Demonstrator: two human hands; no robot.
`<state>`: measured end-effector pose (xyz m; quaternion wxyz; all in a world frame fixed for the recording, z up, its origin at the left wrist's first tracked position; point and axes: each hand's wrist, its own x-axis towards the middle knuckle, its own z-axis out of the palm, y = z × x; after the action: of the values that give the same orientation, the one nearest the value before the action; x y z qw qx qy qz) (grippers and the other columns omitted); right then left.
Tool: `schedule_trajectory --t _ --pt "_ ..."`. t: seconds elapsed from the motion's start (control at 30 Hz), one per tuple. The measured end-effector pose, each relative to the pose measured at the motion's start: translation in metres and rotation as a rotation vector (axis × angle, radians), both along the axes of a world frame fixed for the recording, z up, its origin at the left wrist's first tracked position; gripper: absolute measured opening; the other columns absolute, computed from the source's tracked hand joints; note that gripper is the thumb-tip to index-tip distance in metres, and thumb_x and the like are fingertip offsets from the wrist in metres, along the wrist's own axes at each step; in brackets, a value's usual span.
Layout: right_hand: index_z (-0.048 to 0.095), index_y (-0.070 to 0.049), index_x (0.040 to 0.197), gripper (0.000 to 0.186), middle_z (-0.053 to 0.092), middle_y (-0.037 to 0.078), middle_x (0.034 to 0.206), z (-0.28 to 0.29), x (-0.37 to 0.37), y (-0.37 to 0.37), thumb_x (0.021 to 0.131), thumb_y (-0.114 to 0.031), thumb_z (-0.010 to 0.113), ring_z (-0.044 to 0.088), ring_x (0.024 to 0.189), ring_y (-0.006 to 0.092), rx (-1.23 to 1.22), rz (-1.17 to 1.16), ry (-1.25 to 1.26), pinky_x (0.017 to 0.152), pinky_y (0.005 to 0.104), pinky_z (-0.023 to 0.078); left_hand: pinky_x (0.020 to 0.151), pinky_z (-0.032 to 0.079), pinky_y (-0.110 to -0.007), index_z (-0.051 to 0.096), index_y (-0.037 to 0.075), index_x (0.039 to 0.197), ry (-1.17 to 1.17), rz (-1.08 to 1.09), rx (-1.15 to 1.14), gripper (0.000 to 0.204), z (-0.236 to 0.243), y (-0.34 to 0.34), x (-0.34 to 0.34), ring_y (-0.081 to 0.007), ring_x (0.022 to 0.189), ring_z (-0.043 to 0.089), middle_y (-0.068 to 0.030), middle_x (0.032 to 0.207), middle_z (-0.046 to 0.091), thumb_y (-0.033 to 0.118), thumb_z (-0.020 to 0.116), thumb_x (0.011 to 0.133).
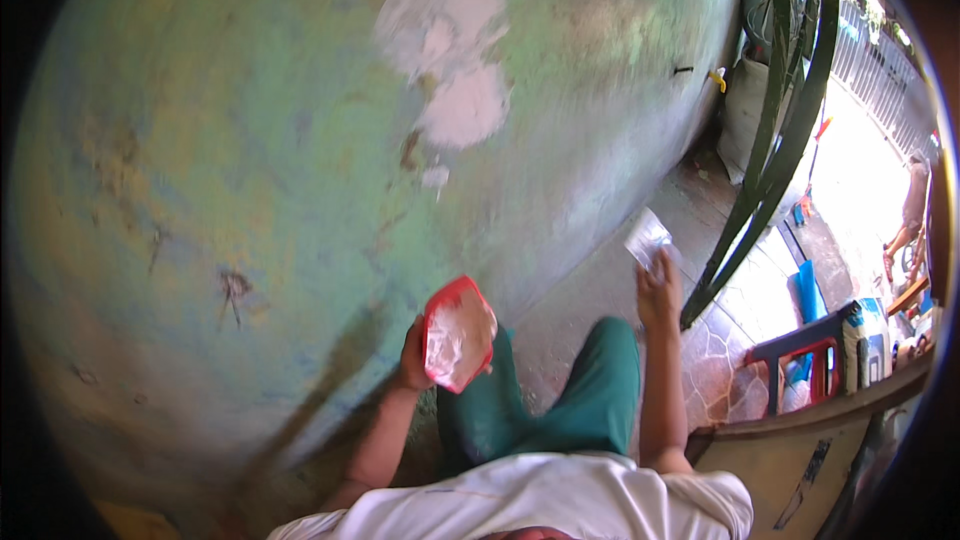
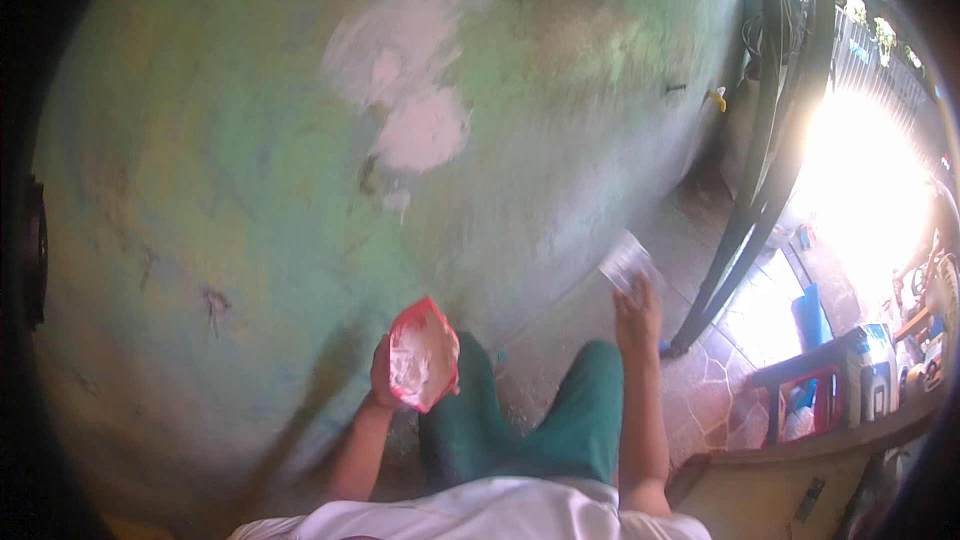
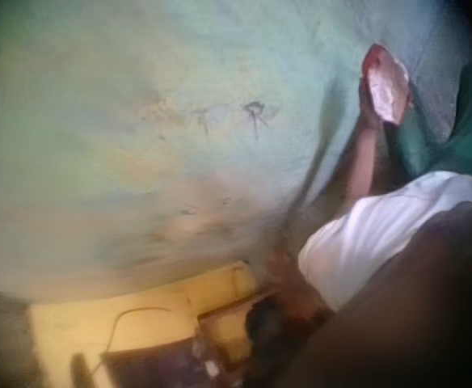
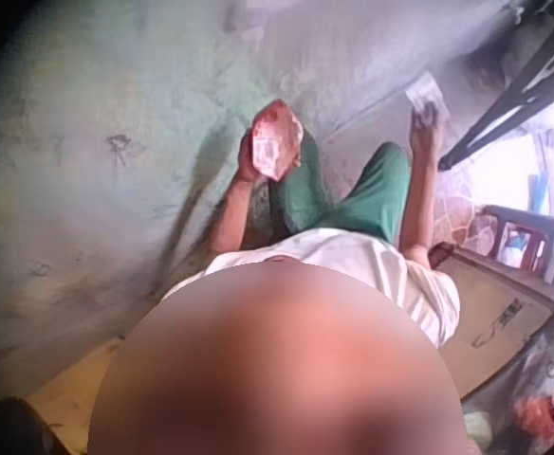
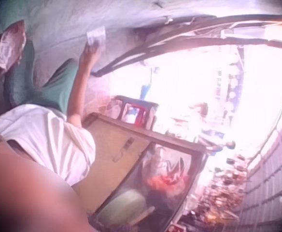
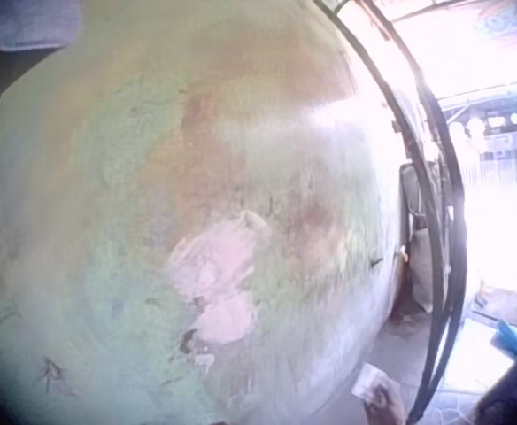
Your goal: The person applies a white wall compound to a green wall using a small plastic scraper. They repeatedly scoop compound from a red container and spread it over a damaged area, smoothing the surface with the tool.
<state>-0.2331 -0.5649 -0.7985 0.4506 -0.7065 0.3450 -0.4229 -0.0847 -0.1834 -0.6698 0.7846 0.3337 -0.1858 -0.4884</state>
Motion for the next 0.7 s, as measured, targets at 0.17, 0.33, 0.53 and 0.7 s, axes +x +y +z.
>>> schedule_trajectory --t 0.17,0.33,0.53,0.7 --pt "0.044 0.0 0.145 0.046 0.051 0.017 0.148 0.003 -0.07 -0.013 0.101 -0.002 0.058 0.062 0.121 0.0288 0.631 -0.056 -0.599 0.094 0.0339 0.058 0.094 0.049 -0.071 0.036 0.005 0.155 0.318 -0.623 0.185 0.085 0.077 -0.01 0.049 -0.049 0.119 0.06 -0.022 0.144 0.053 0.066 0.048 0.097" --pt "0.055 -0.007 0.137 0.037 0.07 0.014 0.119 0.098 -0.066 0.048 0.102 -0.018 0.06 0.072 0.092 0.0216 0.671 -0.573 -0.707 0.065 0.0301 0.06 0.077 0.058 -0.064 0.042 0.004 0.151 0.923 -0.937 0.038 0.08 0.13 -0.049 -0.037 -0.0496 0.098 0.067 -0.032 0.119 0.062 0.065 0.04 0.099" --pt "0.056 -0.009 0.133 0.033 0.063 0.012 0.129 0.267 -0.052 0.088 0.102 -0.019 0.062 0.069 0.097 0.0259 1.049 -0.471 -0.749 0.075 0.0357 0.062 0.072 0.06 -0.058 0.046 0.007 0.148 1.026 -0.747 0.287 0.076 0.258 -0.022 -0.061 -0.048 0.092 0.068 -0.0287 0.117 0.064 0.063 0.046 0.097" --pt "0.058 -0.009 0.132 0.036 0.058 0.003 0.134 0.378 -0.064 0.111 0.1 -0.025 0.064 0.059 0.106 0.0201 1.229 -0.39 -0.789 0.084 0.0328 0.056 0.071 0.061 -0.054 0.049 0.008 0.144 0.571 -0.473 0.248 0.071 0.374 0.022 -0.068 -0.0437 0.088 0.069 -0.0251 0.116 0.065 0.061 0.046 0.097"
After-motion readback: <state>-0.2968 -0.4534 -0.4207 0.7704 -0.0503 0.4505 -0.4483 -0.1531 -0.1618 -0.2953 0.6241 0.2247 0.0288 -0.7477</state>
